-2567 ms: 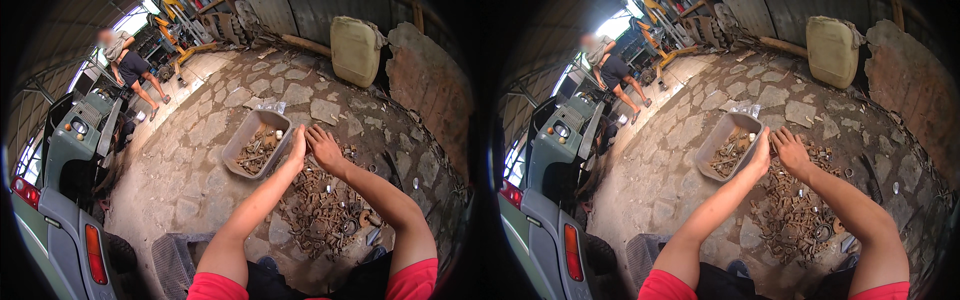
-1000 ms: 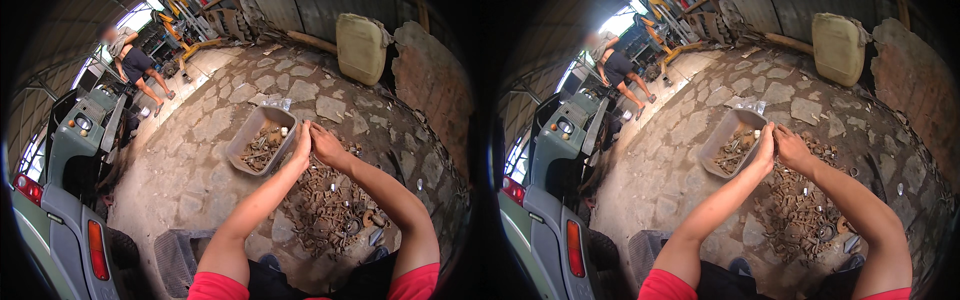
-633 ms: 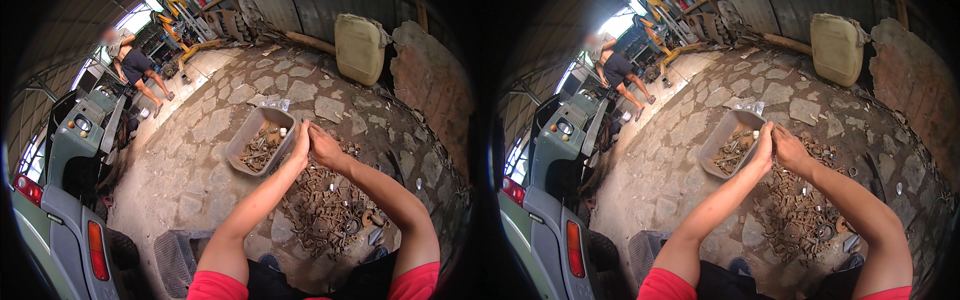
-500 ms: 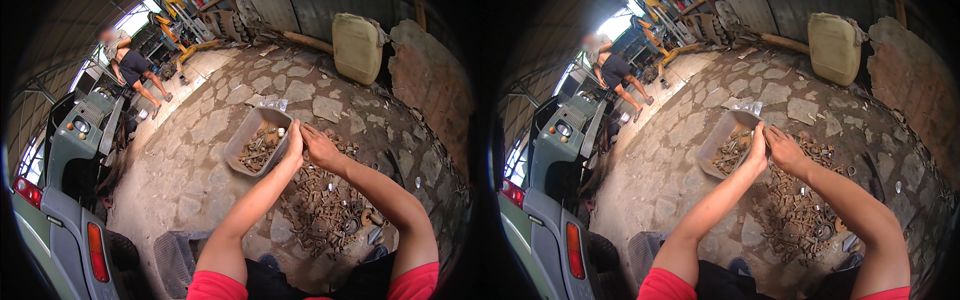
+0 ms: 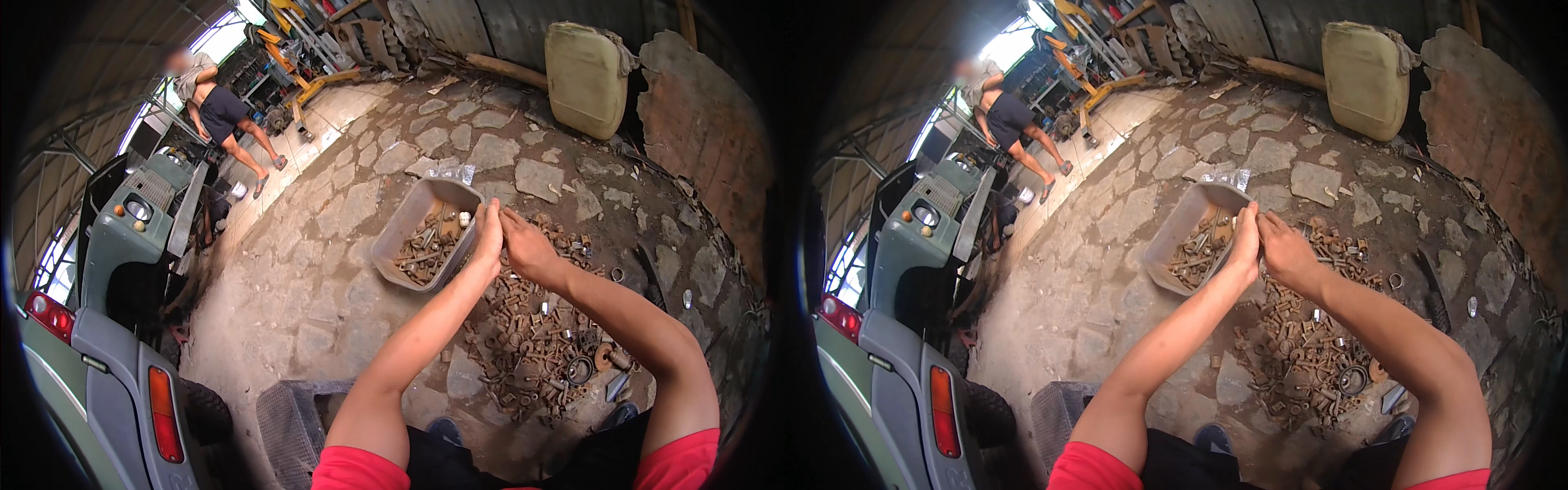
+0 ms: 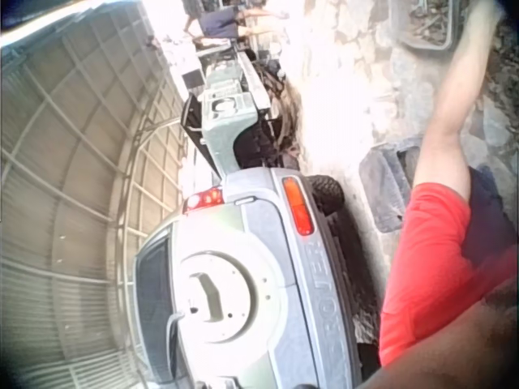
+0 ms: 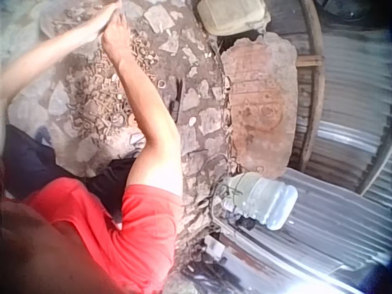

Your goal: The person sits on a low stool and scrubs various rusty metal parts, including bolts, nuts, and washers, using a small abrasive block. They pick items from a pile on the floor, rub them, and place some into a plastic container.

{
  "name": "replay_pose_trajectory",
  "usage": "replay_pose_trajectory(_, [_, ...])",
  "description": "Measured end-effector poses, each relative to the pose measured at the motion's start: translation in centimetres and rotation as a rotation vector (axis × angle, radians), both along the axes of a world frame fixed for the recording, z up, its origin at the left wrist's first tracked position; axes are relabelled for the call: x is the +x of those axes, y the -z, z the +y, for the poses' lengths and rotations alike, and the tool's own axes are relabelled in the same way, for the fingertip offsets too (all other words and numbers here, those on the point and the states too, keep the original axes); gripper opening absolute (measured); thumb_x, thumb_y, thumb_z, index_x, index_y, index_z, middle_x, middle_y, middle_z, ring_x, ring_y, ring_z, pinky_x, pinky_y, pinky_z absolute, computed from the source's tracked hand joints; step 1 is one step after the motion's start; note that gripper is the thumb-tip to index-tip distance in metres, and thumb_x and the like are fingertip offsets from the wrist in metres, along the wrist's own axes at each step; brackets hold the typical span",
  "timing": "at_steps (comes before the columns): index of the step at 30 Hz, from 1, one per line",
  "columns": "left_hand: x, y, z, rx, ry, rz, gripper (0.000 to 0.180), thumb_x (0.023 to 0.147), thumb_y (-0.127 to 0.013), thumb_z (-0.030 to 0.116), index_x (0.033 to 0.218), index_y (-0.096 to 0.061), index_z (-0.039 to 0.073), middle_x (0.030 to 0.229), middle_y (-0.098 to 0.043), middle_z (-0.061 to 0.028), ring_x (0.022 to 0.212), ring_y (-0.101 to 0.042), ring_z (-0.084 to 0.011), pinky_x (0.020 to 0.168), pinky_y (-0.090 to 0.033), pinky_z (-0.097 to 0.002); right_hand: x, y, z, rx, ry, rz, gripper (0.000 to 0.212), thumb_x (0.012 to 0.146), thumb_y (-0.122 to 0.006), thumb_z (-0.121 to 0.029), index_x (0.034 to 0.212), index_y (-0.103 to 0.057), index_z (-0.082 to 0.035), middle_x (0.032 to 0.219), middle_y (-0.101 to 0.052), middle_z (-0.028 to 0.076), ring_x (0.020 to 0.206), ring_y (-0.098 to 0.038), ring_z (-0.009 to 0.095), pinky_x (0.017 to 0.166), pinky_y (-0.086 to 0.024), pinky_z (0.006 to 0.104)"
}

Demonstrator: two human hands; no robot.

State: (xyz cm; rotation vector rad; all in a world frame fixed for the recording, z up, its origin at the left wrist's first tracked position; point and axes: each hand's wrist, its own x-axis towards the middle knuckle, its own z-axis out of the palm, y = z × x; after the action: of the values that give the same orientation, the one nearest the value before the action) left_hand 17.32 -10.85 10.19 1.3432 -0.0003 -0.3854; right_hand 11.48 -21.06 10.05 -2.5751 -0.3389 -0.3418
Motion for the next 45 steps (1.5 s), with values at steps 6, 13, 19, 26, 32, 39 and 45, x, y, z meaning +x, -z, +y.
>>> replay_pose_trajectory(6, [-0.3, 0.2, 0.1, 0.01, -0.027, 0.004, 0.059, 0.097, -0.045, 0.049, 0.136, -0.04, 0.004, 0.136, -0.045, -0.0139, 0.128, -0.043, -0.024, 0.106, -0.034, -0.0393, 0.7, 0.0, -1.1, -0.037, -0.053, 0.001, 0.061, 0.081, -0.053, -0.002, 0.139, -0.036, 0.004, 0.142, -0.046, 0.022, 0.138, -0.037, 0.032, 0.107, -0.039, 0.0462])
replay_pose_trajectory(13, [-0.4, -0.2, 0.8, -0.043, 0.046, 0.049, 0.072, 0.096, -0.046, 0.054, 0.145, -0.034, 0.003, 0.147, -0.037, -0.0159, 0.137, -0.036, -0.0258, 0.112, -0.029, -0.0398, -0.8, -0.3, -0.2, -0.016, -0.038, -0.015, 0.061, 0.081, -0.047, 0.001, 0.141, -0.035, 0.004, 0.142, -0.044, 0.025, 0.136, -0.038, 0.035, 0.107, -0.036, 0.0475])
replay_pose_trajectory(19, [0.3, -0.2, 1.1, 0.031, 0.043, 0.021, 0.075, 0.095, -0.047, 0.056, 0.146, -0.033, 0.003, 0.15, -0.034, -0.0158, 0.141, -0.029, -0.0259, 0.115, -0.023, -0.0393, -0.5, -0.1, -0.1, -0.006, -0.046, -0.066, 0.061, 0.08, -0.044, 0.002, 0.141, -0.035, 0.005, 0.141, -0.044, 0.026, 0.136, -0.039, 0.036, 0.108, -0.036, 0.0468])
replay_pose_trajectory(26, [-0.6, 0.1, 0.2, 0.007, 0.052, 0.05, 0.076, 0.095, -0.049, 0.058, 0.146, -0.033, 0.003, 0.15, -0.034, -0.0157, 0.14, -0.031, -0.0271, 0.113, -0.026, -0.0404, 0.3, 0.4, -0.8, 0.013, -0.006, 0.017, 0.059, 0.082, -0.05, -0.002, 0.139, -0.037, 0.004, 0.144, -0.043, 0.022, 0.139, -0.036, 0.031, 0.107, -0.037, 0.0488])
replay_pose_trajectory(32, [-0.9, -0.8, 0.0, -0.005, 0.04, 0.039, 0.083, 0.094, -0.05, 0.058, 0.151, -0.022, 0.004, 0.154, -0.027, -0.0177, 0.141, -0.031, -0.0291, 0.113, -0.029, -0.0423, 0.0, 0.3, -0.5, -0.066, 0.019, -0.012, 0.058, 0.083, -0.051, -0.004, 0.139, -0.037, 0.003, 0.145, -0.042, 0.021, 0.14, -0.034, 0.032, 0.107, -0.037, 0.0517])
replay_pose_trajectory(39, [0.3, -0.7, 0.5, -0.005, 0.033, 0.029, 0.071, 0.095, -0.05, 0.056, 0.148, -0.03, 0.012, 0.15, -0.034, -0.0117, 0.138, -0.034, -0.0259, 0.11, -0.031, -0.0439, 0.1, -0.2, 0.3, -0.039, -0.014, -0.087, 0.062, 0.081, -0.053, -0.003, 0.14, -0.035, 0.003, 0.145, -0.042, 0.021, 0.141, -0.033, 0.031, 0.108, -0.035, 0.052])
replay_pose_trajectory(45, [-0.6, 0.1, 0.5, 0.042, -0.012, -0.026, 0.062, 0.097, -0.049, 0.054, 0.14, -0.037, 0.011, 0.142, -0.042, -0.0106, 0.131, -0.041, -0.0249, 0.105, -0.036, -0.0417, -0.4, -1.4, 0.4, -0.041, 0.014, 0.044, 0.061, 0.084, -0.051, -0.006, 0.142, -0.033, 0.003, 0.146, -0.041, 0.021, 0.14, -0.033, 0.032, 0.107, -0.036, 0.0517])
